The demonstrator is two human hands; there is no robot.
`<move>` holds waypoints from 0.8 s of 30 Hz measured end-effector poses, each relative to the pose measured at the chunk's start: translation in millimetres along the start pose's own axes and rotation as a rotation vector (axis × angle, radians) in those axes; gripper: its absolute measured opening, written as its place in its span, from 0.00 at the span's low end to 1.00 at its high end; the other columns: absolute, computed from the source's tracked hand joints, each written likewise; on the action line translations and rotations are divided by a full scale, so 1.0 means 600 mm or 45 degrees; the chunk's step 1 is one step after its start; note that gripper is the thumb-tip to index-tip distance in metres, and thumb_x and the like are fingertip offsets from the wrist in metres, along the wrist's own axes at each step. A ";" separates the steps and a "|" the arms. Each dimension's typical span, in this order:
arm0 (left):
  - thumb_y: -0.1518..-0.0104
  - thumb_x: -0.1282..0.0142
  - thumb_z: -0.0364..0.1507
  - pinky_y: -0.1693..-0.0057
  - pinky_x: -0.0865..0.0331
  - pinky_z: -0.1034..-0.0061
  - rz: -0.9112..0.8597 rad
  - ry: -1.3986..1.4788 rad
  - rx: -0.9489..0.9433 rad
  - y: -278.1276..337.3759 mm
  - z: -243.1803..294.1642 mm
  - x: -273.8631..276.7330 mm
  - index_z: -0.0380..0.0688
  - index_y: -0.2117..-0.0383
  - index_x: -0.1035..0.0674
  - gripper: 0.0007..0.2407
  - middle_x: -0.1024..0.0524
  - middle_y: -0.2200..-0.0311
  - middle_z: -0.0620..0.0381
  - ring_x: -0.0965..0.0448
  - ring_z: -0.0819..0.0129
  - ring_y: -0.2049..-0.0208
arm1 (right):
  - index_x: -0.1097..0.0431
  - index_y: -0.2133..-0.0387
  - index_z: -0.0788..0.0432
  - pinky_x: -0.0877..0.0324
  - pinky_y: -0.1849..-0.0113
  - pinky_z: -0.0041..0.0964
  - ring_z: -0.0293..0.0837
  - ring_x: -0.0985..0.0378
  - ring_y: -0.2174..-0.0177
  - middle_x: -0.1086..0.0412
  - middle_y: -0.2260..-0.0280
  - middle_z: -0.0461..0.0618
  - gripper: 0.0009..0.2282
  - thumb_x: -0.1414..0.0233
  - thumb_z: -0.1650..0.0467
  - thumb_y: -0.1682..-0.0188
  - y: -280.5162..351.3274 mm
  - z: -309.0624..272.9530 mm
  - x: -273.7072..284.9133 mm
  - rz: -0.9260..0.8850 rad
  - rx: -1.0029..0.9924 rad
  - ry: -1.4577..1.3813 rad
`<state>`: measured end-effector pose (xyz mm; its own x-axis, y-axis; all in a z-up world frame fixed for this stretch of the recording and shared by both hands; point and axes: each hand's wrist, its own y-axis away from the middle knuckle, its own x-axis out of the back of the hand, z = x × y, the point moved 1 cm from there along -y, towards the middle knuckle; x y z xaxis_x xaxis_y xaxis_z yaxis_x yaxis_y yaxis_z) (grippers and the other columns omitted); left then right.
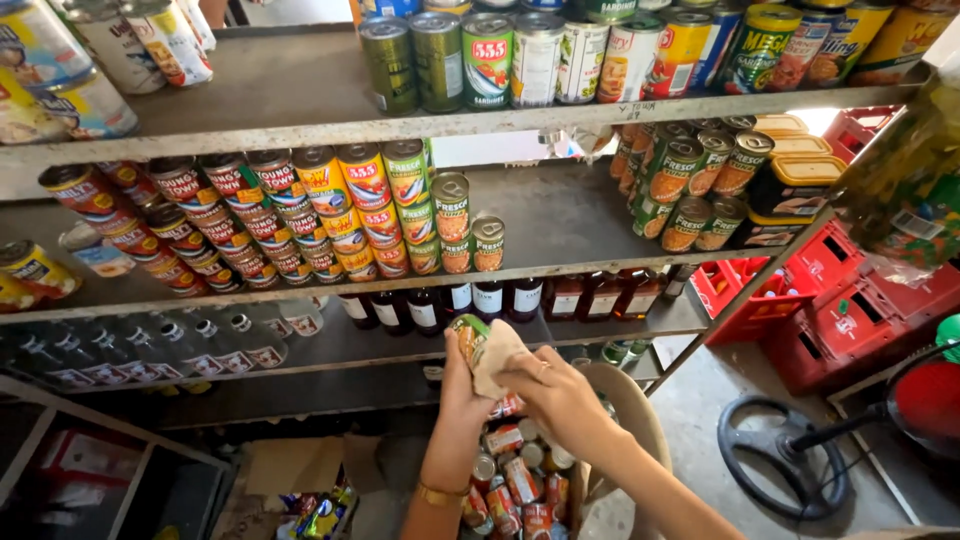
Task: Wiping canned goods with a cloth and arranging them on shelves.
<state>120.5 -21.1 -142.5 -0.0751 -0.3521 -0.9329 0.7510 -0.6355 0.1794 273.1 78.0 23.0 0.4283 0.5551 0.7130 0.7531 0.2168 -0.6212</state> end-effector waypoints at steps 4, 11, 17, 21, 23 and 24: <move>0.41 0.65 0.55 0.46 0.25 0.57 -0.069 0.025 0.035 0.012 -0.019 -0.040 0.44 0.48 0.26 0.29 0.22 0.52 0.47 0.20 0.53 0.52 | 0.23 0.61 0.57 0.28 0.59 0.43 0.50 0.27 0.62 0.27 0.58 0.46 0.17 0.44 0.80 0.67 -0.008 0.035 0.024 0.041 -0.051 0.076; 0.36 0.61 0.54 0.45 0.26 0.59 -0.106 0.105 -0.016 -0.014 -0.032 0.003 0.43 0.47 0.27 0.27 0.21 0.53 0.49 0.19 0.55 0.52 | 0.24 0.62 0.58 0.29 0.60 0.44 0.53 0.28 0.62 0.27 0.57 0.47 0.16 0.41 0.78 0.67 0.000 0.026 0.005 0.047 0.048 0.030; 0.38 0.55 0.55 0.52 0.23 0.58 0.045 0.083 -0.111 -0.012 -0.020 0.013 0.42 0.53 0.26 0.26 0.22 0.61 0.48 0.19 0.53 0.60 | 0.21 0.63 0.57 0.27 0.54 0.41 0.49 0.25 0.57 0.24 0.57 0.46 0.15 0.42 0.79 0.66 0.031 0.105 0.017 -0.002 -0.030 -0.139; 0.38 0.51 0.48 0.54 0.23 0.60 0.212 -0.267 -0.347 0.012 -0.014 -0.021 0.47 0.50 0.29 0.20 0.23 0.63 0.49 0.19 0.56 0.61 | 0.23 0.60 0.61 0.26 0.53 0.39 0.48 0.24 0.54 0.24 0.57 0.51 0.10 0.45 0.79 0.55 0.026 0.152 0.040 0.322 -0.350 -0.473; 0.39 0.51 0.47 0.55 0.23 0.60 0.253 -0.328 -0.305 0.031 -0.019 -0.064 0.47 0.49 0.29 0.20 0.22 0.62 0.48 0.19 0.56 0.61 | 0.24 0.58 0.63 0.25 0.54 0.42 0.51 0.23 0.56 0.24 0.57 0.54 0.09 0.46 0.77 0.51 0.017 0.144 0.030 0.451 -0.573 -0.625; 0.40 0.51 0.46 0.57 0.23 0.60 0.292 -0.385 -0.264 0.039 -0.023 -0.086 0.47 0.48 0.29 0.20 0.21 0.60 0.47 0.19 0.57 0.61 | 0.26 0.56 0.64 0.24 0.55 0.44 0.53 0.22 0.58 0.24 0.58 0.57 0.09 0.48 0.75 0.47 0.013 0.141 0.026 0.579 -0.794 -0.773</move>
<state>151.2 -8.3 -94.5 -0.0567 -0.6734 -0.7371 0.8842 -0.3768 0.2762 243.3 156.4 1.4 0.5446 0.8371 0.0516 0.7835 -0.4859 -0.3873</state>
